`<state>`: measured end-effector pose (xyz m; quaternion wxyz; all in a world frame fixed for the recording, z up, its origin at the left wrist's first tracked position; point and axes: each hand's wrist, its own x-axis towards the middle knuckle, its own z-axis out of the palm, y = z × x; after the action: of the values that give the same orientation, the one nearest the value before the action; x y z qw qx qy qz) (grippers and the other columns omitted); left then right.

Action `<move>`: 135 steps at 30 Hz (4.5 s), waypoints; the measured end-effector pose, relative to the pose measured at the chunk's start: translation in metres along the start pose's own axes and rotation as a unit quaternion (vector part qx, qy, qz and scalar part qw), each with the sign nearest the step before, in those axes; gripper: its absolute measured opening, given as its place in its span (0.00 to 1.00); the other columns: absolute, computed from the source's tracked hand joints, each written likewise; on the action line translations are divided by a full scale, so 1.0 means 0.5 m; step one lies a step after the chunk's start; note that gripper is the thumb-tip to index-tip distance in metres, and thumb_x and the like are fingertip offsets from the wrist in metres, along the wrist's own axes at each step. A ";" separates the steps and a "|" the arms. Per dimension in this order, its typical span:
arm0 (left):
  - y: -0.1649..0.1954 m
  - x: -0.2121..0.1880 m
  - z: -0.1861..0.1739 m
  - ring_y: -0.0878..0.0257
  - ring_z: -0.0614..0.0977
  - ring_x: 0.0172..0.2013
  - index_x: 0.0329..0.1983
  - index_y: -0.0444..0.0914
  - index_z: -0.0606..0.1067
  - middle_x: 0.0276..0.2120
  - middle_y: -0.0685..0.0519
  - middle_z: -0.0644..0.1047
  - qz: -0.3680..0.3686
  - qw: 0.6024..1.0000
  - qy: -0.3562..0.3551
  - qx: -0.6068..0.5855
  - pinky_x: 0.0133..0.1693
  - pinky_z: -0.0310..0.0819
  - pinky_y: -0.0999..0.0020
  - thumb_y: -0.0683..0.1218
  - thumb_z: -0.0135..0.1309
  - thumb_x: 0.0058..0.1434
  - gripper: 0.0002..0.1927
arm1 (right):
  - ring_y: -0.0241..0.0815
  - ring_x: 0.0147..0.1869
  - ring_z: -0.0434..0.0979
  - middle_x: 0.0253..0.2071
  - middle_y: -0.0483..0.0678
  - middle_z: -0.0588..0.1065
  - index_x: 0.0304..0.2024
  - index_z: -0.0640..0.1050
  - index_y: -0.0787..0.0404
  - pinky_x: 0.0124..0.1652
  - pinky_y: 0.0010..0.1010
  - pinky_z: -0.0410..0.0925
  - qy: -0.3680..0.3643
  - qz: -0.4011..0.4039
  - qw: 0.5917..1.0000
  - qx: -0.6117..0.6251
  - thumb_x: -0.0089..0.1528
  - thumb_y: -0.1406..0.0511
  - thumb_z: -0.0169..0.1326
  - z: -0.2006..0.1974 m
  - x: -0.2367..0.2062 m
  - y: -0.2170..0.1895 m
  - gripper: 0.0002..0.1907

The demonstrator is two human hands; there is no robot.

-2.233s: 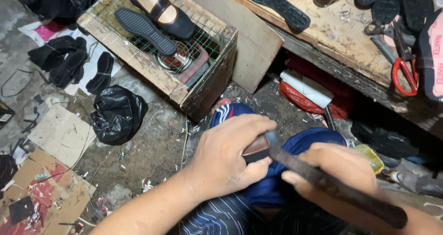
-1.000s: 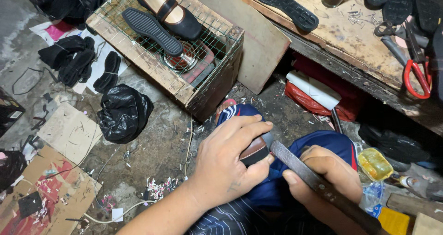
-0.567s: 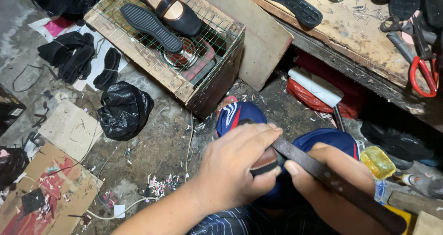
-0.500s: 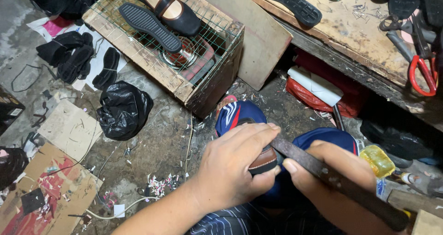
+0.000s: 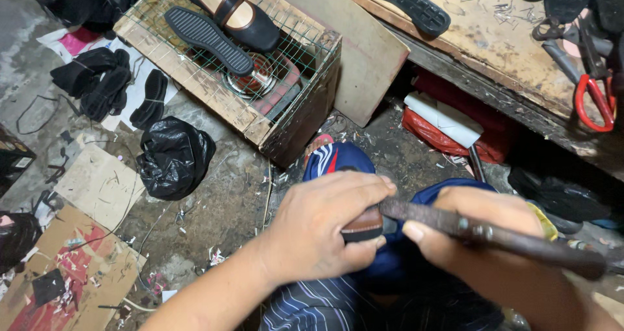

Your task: The person sits on the floor of a shoe workshop and uses a rasp to file and smooth the edges of shoe soles and a sandal sole. They then fit a black rubber sole onto a shoe upper, press the parts together, and place finished shoes on a rack.

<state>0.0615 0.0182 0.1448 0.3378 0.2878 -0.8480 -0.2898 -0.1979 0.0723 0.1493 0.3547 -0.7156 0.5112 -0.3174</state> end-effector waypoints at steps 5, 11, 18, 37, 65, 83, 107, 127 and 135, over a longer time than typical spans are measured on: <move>-0.028 0.030 -0.021 0.54 0.84 0.54 0.56 0.39 0.76 0.54 0.51 0.81 0.030 0.999 -0.034 -0.027 0.54 0.80 0.63 0.49 0.64 0.50 0.28 | 0.35 0.27 0.70 0.24 0.41 0.74 0.25 0.80 0.58 0.24 0.28 0.68 -0.014 0.048 0.999 0.004 0.57 0.63 0.67 -0.018 0.014 0.006 0.10; -0.026 0.035 -0.029 0.54 0.84 0.51 0.55 0.40 0.78 0.53 0.51 0.81 0.035 0.998 -0.053 -0.020 0.53 0.79 0.63 0.49 0.64 0.51 0.26 | 0.39 0.28 0.73 0.24 0.41 0.73 0.27 0.76 0.56 0.28 0.30 0.66 -0.061 -0.074 0.993 -0.063 0.57 0.60 0.68 -0.031 0.013 0.006 0.13; -0.015 0.042 -0.006 0.53 0.84 0.51 0.55 0.41 0.79 0.52 0.51 0.80 0.052 0.998 -0.031 0.003 0.53 0.79 0.63 0.47 0.63 0.50 0.26 | 0.41 0.27 0.75 0.26 0.42 0.73 0.33 0.78 0.57 0.27 0.30 0.67 -0.100 -0.149 0.983 -0.047 0.55 0.61 0.64 -0.047 0.052 -0.028 0.10; -0.030 0.052 -0.014 0.53 0.84 0.48 0.52 0.40 0.79 0.50 0.50 0.81 0.018 1.000 -0.009 -0.006 0.50 0.80 0.63 0.48 0.62 0.50 0.24 | 0.40 0.26 0.76 0.22 0.41 0.72 0.25 0.74 0.53 0.29 0.29 0.68 -0.045 -0.134 0.982 -0.125 0.54 0.61 0.66 -0.007 0.057 -0.049 0.11; -0.005 -0.006 -0.004 0.41 0.72 0.65 0.68 0.31 0.62 0.64 0.38 0.69 -0.073 0.997 0.013 -0.033 0.66 0.65 0.54 0.48 0.67 0.56 0.41 | 0.39 0.44 0.79 0.43 0.50 0.77 0.51 0.76 0.66 0.45 0.31 0.72 0.085 -0.048 0.993 0.069 0.61 0.70 0.55 0.100 0.059 0.016 0.16; -0.009 -0.073 0.117 0.49 0.77 0.56 0.64 0.37 0.67 0.58 0.41 0.74 -0.449 0.574 0.369 -0.577 0.58 0.71 0.52 0.56 0.44 0.67 0.27 | 0.41 0.48 0.78 0.46 0.49 0.76 0.49 0.76 0.62 0.50 0.31 0.70 0.064 -0.065 0.990 0.106 0.60 0.69 0.56 0.104 -0.006 0.000 0.14; -0.249 0.003 0.391 0.48 0.83 0.46 0.55 0.35 0.75 0.46 0.44 0.81 -0.505 0.464 0.082 -0.723 0.52 0.78 0.48 0.53 0.47 0.59 0.25 | 0.46 0.26 0.76 0.21 0.47 0.73 0.24 0.77 0.60 0.28 0.37 0.66 0.067 0.035 0.996 -0.041 0.56 0.62 0.64 0.060 -0.169 0.208 0.11; -0.149 -0.034 0.310 0.42 0.77 0.58 0.62 0.32 0.69 0.55 0.37 0.76 -0.314 0.489 0.151 -0.800 0.61 0.73 0.49 0.55 0.50 0.56 0.33 | 0.40 0.20 0.68 0.15 0.47 0.68 0.21 0.77 0.60 0.23 0.35 0.62 0.014 0.232 0.972 0.015 0.56 0.60 0.63 0.051 -0.136 0.141 0.13; -0.132 -0.097 0.286 0.42 0.79 0.54 0.61 0.30 0.69 0.51 0.35 0.76 -0.259 0.529 0.240 -0.771 0.56 0.74 0.48 0.55 0.50 0.63 0.30 | 0.54 0.26 0.77 0.20 0.50 0.74 0.24 0.80 0.56 0.25 0.45 0.66 -0.011 0.134 0.972 -0.191 0.55 0.54 0.60 0.157 -0.102 0.156 0.13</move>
<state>0.0045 0.0499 -0.0068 0.5292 0.1812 -0.0696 -0.8260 -0.1872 0.1177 0.0367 0.2560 -0.6988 0.6496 -0.1555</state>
